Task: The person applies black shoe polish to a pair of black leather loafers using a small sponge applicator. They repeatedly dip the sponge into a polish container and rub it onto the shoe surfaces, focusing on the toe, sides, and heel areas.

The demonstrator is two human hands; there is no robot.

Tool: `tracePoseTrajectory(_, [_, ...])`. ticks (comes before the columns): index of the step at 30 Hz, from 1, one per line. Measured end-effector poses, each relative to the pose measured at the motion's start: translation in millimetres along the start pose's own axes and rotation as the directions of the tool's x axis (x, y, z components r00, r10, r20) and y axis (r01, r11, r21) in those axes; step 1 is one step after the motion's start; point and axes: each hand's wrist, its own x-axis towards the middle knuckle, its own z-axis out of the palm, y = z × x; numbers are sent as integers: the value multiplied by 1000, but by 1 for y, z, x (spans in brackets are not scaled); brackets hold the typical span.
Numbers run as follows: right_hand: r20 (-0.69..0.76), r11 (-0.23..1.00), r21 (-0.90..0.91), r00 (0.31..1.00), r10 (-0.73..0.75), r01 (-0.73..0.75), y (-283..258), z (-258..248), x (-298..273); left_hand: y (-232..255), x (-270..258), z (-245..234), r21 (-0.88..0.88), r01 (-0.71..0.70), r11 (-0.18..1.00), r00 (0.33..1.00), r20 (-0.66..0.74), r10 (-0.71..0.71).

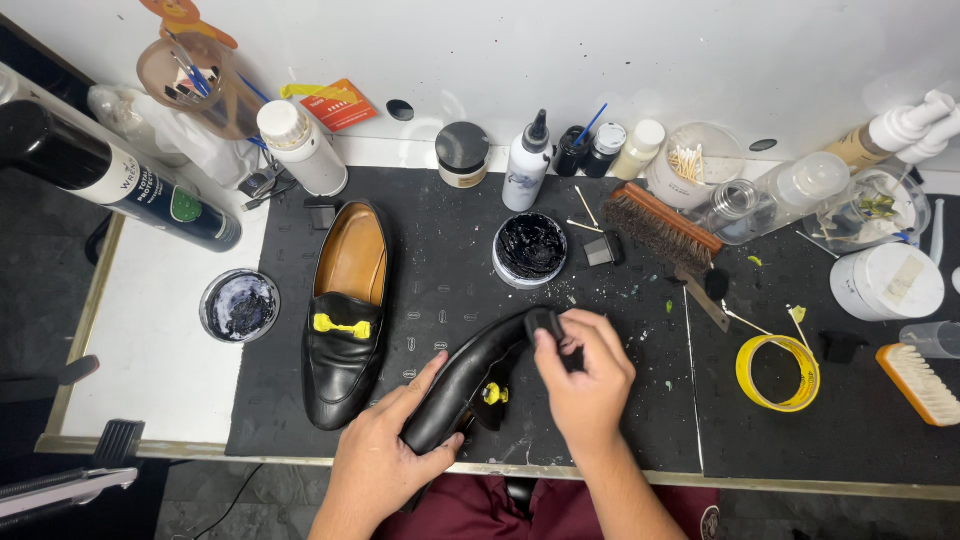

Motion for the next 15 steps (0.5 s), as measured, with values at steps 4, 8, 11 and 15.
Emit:
tracePoseTrajectory(4, [54,996,-42,996,-76,78,-5,-3,-1,0,-3,2,20,-51,998,998,-33,52])
tracePoseTrajectory(8, [-36,993,-117,999,32,-36,-7,-3,-1,1,-4,3,77,-46,996,999,-25,48])
tracePoseTrajectory(11, [98,992,-12,988,-120,122,-7,-3,-3,0,-5,3,74,-44,996,998,-41,47])
tracePoseTrajectory(15, [33,995,-74,997,-64,66,-7,-1,-9,0,-5,4,91,-56,994,998,-34,59])
